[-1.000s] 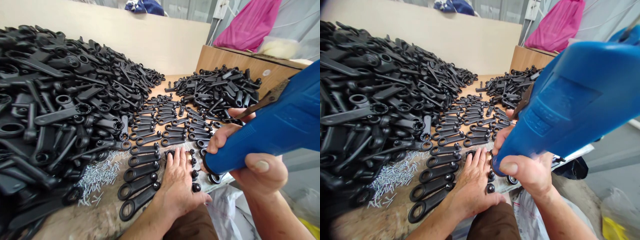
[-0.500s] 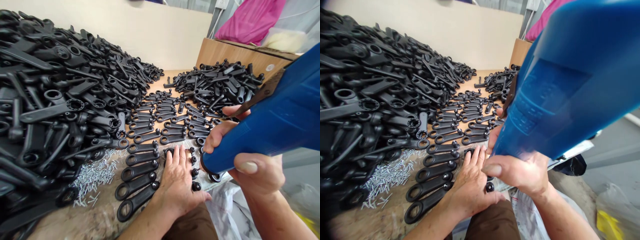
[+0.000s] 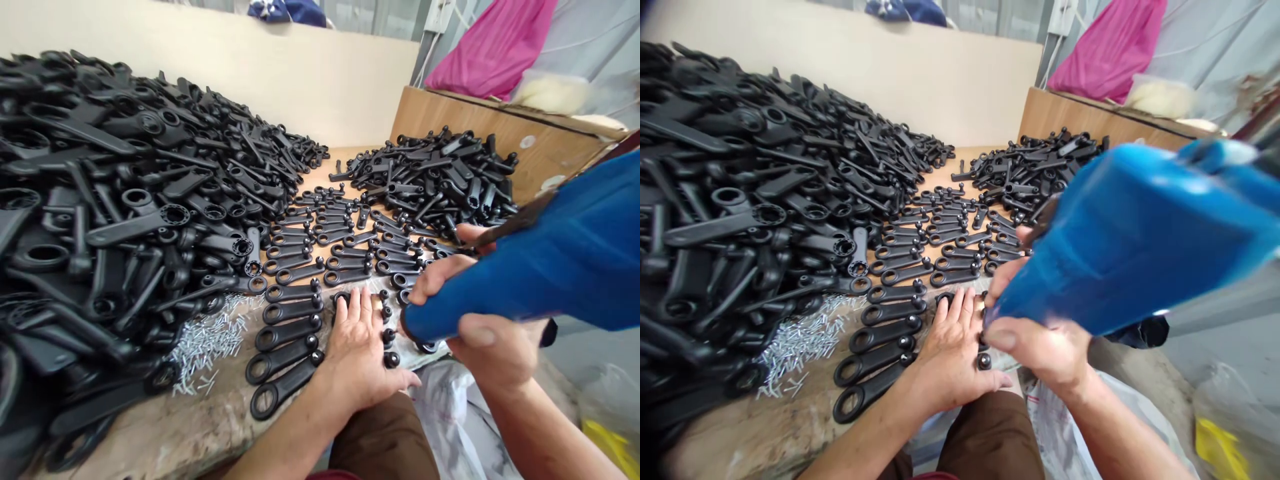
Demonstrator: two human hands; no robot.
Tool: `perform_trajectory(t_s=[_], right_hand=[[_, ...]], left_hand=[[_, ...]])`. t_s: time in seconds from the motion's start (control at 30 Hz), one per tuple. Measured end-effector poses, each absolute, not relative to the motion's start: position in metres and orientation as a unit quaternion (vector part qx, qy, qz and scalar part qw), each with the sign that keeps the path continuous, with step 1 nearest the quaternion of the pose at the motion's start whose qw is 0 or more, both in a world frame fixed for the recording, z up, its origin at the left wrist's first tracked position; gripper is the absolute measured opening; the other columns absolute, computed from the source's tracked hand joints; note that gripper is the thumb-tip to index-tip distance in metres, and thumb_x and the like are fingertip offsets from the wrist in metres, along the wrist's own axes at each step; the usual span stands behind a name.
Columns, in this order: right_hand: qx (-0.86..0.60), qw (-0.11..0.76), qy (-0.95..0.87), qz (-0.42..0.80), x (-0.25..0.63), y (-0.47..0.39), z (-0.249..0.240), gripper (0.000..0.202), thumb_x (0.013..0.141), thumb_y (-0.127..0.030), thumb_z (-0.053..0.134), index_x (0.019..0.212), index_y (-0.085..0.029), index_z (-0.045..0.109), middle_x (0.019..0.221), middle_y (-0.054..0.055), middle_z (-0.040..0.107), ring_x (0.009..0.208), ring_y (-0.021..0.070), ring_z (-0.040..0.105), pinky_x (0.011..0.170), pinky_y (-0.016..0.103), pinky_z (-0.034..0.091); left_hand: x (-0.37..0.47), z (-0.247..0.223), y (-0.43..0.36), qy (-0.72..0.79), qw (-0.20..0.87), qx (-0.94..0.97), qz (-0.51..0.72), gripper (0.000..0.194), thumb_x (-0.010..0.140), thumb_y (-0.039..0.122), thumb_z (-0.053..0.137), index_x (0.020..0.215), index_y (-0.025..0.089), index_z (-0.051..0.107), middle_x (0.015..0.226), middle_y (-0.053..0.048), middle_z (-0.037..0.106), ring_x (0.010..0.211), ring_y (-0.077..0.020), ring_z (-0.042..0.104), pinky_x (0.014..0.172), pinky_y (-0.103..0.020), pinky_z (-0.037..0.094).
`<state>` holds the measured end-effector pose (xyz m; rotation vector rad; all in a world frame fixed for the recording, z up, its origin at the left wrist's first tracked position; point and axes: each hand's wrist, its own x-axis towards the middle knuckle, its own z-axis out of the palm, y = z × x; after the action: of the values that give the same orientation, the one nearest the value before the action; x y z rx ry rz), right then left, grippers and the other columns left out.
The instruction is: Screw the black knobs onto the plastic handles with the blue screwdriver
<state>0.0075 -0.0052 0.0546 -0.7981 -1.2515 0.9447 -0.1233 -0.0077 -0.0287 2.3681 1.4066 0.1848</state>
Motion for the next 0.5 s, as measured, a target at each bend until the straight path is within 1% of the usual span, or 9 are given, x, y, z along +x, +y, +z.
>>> perform_trajectory(t_s=[0.07,0.13,0.2,0.27,0.37,0.43,0.5], right_hand=[[-0.294,0.669,-0.527,0.435,0.013,-0.009,0.059,0.062,0.062,-0.043,0.081,0.118,-0.033,0.056,0.070,-0.001,0.061,0.059,0.0177,0.056,0.055,0.032,0.051],[-0.252,0.672,-0.525,0.458,0.017,-0.012,0.063,0.063,0.064,-0.043,0.079,0.121,-0.032,0.055,0.071,-0.001,0.062,0.058,0.0170,0.057,0.056,0.032,0.052],[-0.257,0.655,-0.527,0.476,0.017,-0.014,0.066,0.060,0.062,-0.044,0.081,0.117,-0.032,0.058,0.069,-0.001,0.063,0.056,0.0180,0.057,0.053,0.033,0.052],[-0.286,0.646,-0.517,0.484,0.013,-0.015,0.068,0.057,0.059,-0.042,0.082,0.111,-0.030,0.063,0.065,0.000,0.062,0.054,0.0190,0.057,0.048,0.033,0.051],[-0.302,0.654,-0.499,0.481,0.007,-0.015,0.069,0.052,0.056,-0.041,0.083,0.103,-0.025,0.067,0.060,0.001,0.062,0.051,0.0181,0.056,0.047,0.031,0.050],[-0.295,0.657,-0.497,0.483,0.005,-0.014,0.068,0.052,0.055,-0.044,0.083,0.101,-0.026,0.067,0.060,0.001,0.062,0.052,0.0180,0.057,0.048,0.031,0.051],[-0.290,0.657,-0.507,0.477,0.006,-0.013,0.066,0.053,0.059,-0.049,0.081,0.104,-0.028,0.065,0.062,0.000,0.063,0.053,0.0181,0.058,0.049,0.031,0.051]], left_hand=[[-0.124,-0.025,-0.008,0.496,0.186,0.846,0.062,0.112,0.072,0.082,0.040,0.143,-0.004,0.026,0.151,-0.028,0.011,0.141,-0.0394,0.003,0.112,-0.058,0.007],[-0.124,-0.023,-0.009,0.492,0.179,0.850,0.057,0.109,0.073,0.082,0.040,0.141,-0.003,0.031,0.151,-0.027,0.013,0.141,-0.0389,0.004,0.113,-0.057,0.007],[-0.125,-0.023,-0.009,0.492,0.171,0.852,0.057,0.107,0.074,0.081,0.041,0.141,-0.002,0.033,0.151,-0.026,0.016,0.141,-0.0388,0.004,0.113,-0.056,0.007],[-0.125,-0.024,-0.010,0.495,0.168,0.850,0.067,0.108,0.074,0.081,0.041,0.141,-0.003,0.031,0.150,-0.027,0.015,0.141,-0.0393,0.004,0.113,-0.056,0.008],[-0.125,-0.025,-0.010,0.490,0.175,0.851,0.071,0.108,0.075,0.080,0.041,0.142,-0.004,0.029,0.150,-0.027,0.015,0.141,-0.0399,0.004,0.113,-0.057,0.008],[-0.125,-0.023,-0.010,0.487,0.178,0.852,0.068,0.106,0.075,0.079,0.043,0.142,-0.003,0.030,0.151,-0.026,0.016,0.141,-0.0394,0.003,0.113,-0.057,0.008],[-0.125,-0.022,-0.010,0.488,0.182,0.851,0.061,0.107,0.074,0.078,0.046,0.143,-0.003,0.028,0.151,-0.026,0.015,0.141,-0.0388,0.002,0.113,-0.056,0.007]])
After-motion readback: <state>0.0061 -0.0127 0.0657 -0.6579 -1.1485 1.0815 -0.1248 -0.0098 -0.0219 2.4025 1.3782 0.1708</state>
